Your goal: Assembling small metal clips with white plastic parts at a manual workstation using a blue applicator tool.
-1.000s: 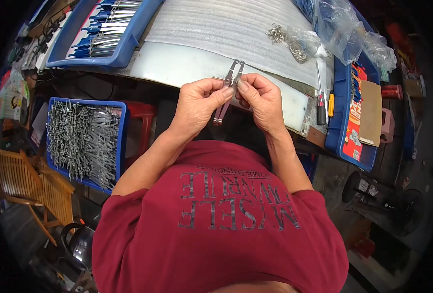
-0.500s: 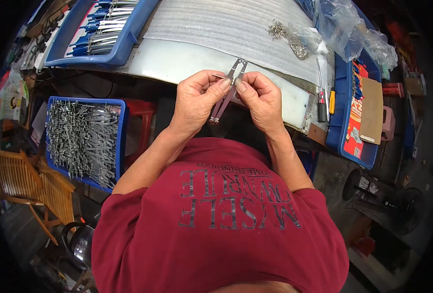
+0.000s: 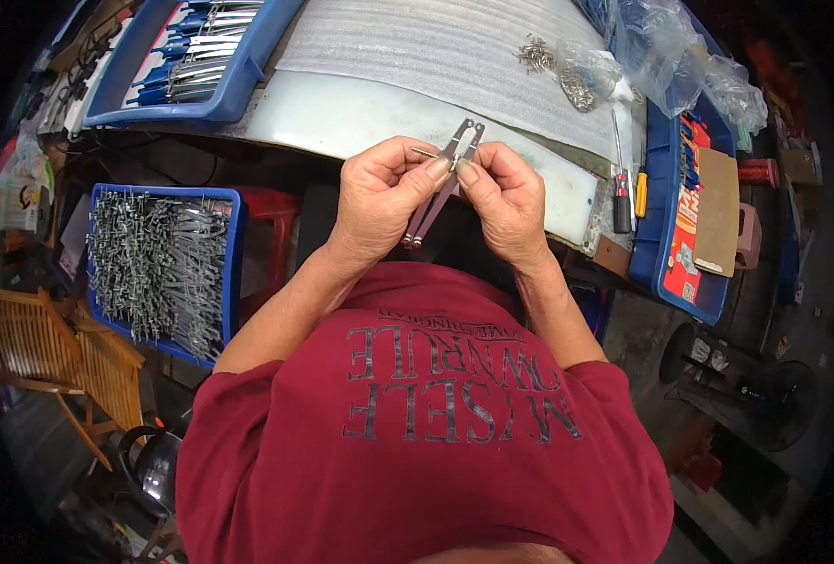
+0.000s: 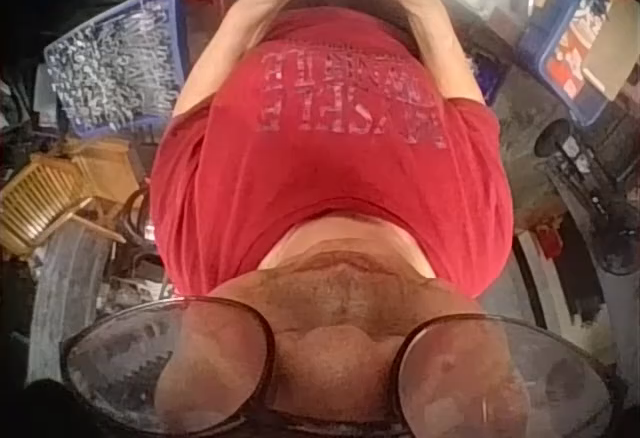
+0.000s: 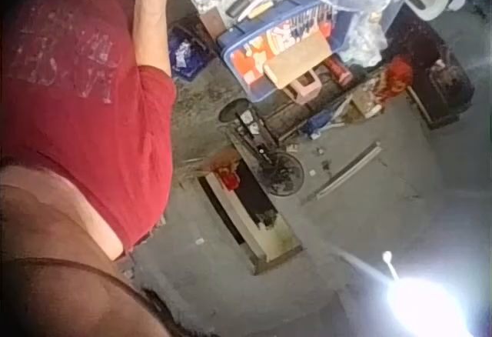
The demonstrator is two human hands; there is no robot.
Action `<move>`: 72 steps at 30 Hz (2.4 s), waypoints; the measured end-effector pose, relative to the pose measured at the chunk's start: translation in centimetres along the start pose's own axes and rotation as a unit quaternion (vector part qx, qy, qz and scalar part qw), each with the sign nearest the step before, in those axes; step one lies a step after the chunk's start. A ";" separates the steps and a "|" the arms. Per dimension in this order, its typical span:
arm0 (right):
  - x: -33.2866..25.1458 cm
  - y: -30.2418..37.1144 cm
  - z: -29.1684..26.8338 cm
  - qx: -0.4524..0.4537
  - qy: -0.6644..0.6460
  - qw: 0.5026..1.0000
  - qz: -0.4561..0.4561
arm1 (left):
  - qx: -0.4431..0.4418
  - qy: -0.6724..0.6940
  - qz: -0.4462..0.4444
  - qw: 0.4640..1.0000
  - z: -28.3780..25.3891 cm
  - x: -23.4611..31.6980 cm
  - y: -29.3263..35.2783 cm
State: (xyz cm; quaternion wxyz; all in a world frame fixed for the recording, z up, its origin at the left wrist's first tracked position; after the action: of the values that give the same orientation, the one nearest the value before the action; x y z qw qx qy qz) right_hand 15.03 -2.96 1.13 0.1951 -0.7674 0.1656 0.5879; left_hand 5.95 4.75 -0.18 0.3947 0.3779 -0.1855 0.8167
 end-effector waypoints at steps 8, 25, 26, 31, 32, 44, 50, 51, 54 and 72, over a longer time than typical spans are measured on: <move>-0.3 0.0 0.2 0.001 0.006 1.000 0.005 | 0.007 0.004 0.011 1.000 -0.2 0.0 -0.1; 0.5 -0.3 0.0 -0.013 -0.023 0.999 0.047 | 0.000 0.005 -0.038 0.999 -0.6 -0.8 -0.1; 0.5 -0.3 0.1 -0.010 -0.014 0.999 0.043 | 0.000 0.005 -0.038 0.999 -0.7 -0.9 -0.1; 0.7 -0.2 0.3 -0.001 -0.018 0.999 0.039 | -0.002 0.004 -0.032 0.999 -0.7 -1.0 -0.1; 0.8 -0.3 0.4 0.001 -0.017 0.999 0.033 | -0.002 0.004 -0.032 0.999 -0.7 -1.0 -0.1; 1.1 -0.3 0.5 -0.003 -0.033 0.998 0.058 | 0.027 -0.001 -0.013 1.000 -1.0 -1.1 -0.4; 1.2 -0.4 0.2 -0.020 -0.025 0.998 0.056 | 0.020 -0.010 -0.023 0.999 -1.2 -1.4 -0.3; 1.3 -0.4 0.2 -0.025 -0.019 0.998 0.052 | 0.018 -0.010 -0.027 0.999 -1.2 -1.4 -0.3; 1.2 -0.4 0.2 -0.028 -0.016 0.998 0.051 | 0.020 -0.008 -0.029 0.999 -1.1 -1.5 -0.2; 1.7 -0.2 0.5 -0.014 -0.072 0.996 0.059 | 0.008 -0.002 -0.041 0.999 -1.0 -1.6 -0.4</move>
State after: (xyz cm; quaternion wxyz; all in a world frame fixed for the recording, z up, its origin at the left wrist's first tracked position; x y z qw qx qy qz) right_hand 15.13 -2.56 -0.65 0.1607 -0.7148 0.1876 0.6542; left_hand 6.42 4.81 -2.02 0.4245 0.3900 -0.1636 0.8006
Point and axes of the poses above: each hand's wrist, its own y-axis away from the middle knuckle, its own z-axis out of the palm, x = y × z, the point moved 7 cm from there along -y, towards the middle knuckle, and after that the axes turned 11 degrees about y, right-handed, at the moved point
